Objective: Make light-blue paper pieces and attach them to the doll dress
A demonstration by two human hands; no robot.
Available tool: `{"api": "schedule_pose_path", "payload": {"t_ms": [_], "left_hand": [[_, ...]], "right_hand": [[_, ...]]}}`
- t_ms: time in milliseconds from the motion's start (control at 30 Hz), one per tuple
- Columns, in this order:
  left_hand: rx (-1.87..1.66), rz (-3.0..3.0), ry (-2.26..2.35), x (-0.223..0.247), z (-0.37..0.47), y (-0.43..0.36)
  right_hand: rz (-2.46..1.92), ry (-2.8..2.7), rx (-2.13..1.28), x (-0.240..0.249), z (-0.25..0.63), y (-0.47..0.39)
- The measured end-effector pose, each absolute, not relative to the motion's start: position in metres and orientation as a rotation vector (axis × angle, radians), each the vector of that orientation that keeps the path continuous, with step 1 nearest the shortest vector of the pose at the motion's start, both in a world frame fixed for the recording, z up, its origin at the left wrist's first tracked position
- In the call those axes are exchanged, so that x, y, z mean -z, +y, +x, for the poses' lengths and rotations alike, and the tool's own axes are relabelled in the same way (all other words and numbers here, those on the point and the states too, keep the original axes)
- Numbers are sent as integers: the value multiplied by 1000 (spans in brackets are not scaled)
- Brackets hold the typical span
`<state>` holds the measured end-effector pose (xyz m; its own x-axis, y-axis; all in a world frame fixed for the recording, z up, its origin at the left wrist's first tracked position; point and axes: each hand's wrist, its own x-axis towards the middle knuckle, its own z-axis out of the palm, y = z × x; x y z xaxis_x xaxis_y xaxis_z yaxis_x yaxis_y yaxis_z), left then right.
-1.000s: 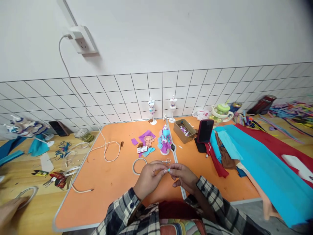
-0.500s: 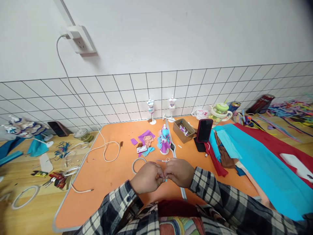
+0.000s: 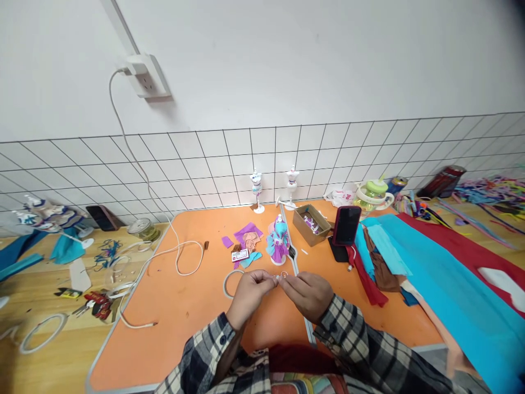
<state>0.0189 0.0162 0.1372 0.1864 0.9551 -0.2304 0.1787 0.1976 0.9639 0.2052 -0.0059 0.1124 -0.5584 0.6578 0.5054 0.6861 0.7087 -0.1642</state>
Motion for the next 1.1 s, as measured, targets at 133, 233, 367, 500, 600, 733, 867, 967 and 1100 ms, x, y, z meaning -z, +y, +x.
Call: {"api": "schedule_pose_path", "payload": {"t_ms": [133,233,367,500,600,733,867,967,1100], "left_hand": [[-926,1176,1227,-141,18,13],[-962,1426,1291,-150,20,8],[-1069,1759,1353,-159,23,1],[-1072,1884,1341,-158,22,-2],[-1050,1829,1306,-159,21,-1],[-846,1592,1139,-168,18,4],[-727,1277,1029,-176,16,6],[-705,1181,996,-178,17,5],[-689,1136,948,-176,17,4]], "right_hand": [[-1209,-2016,-316,-119,212,-6],[-1382,-1562,-815,-129,204,-3],[-1267,-1320,-1361,-141,190,-1],[-1302,-1230,-1365,-144,184,-3],[-1286,-1238,-1360,-143,185,-4],[-1223,-1310,-1272,-140,188,-4],[-1088,-1278,-1373,-137,193,-3],[-1051,-1367,-1380,-137,196,-1],[-1134,-1475,-1229,-138,196,-1]]}}
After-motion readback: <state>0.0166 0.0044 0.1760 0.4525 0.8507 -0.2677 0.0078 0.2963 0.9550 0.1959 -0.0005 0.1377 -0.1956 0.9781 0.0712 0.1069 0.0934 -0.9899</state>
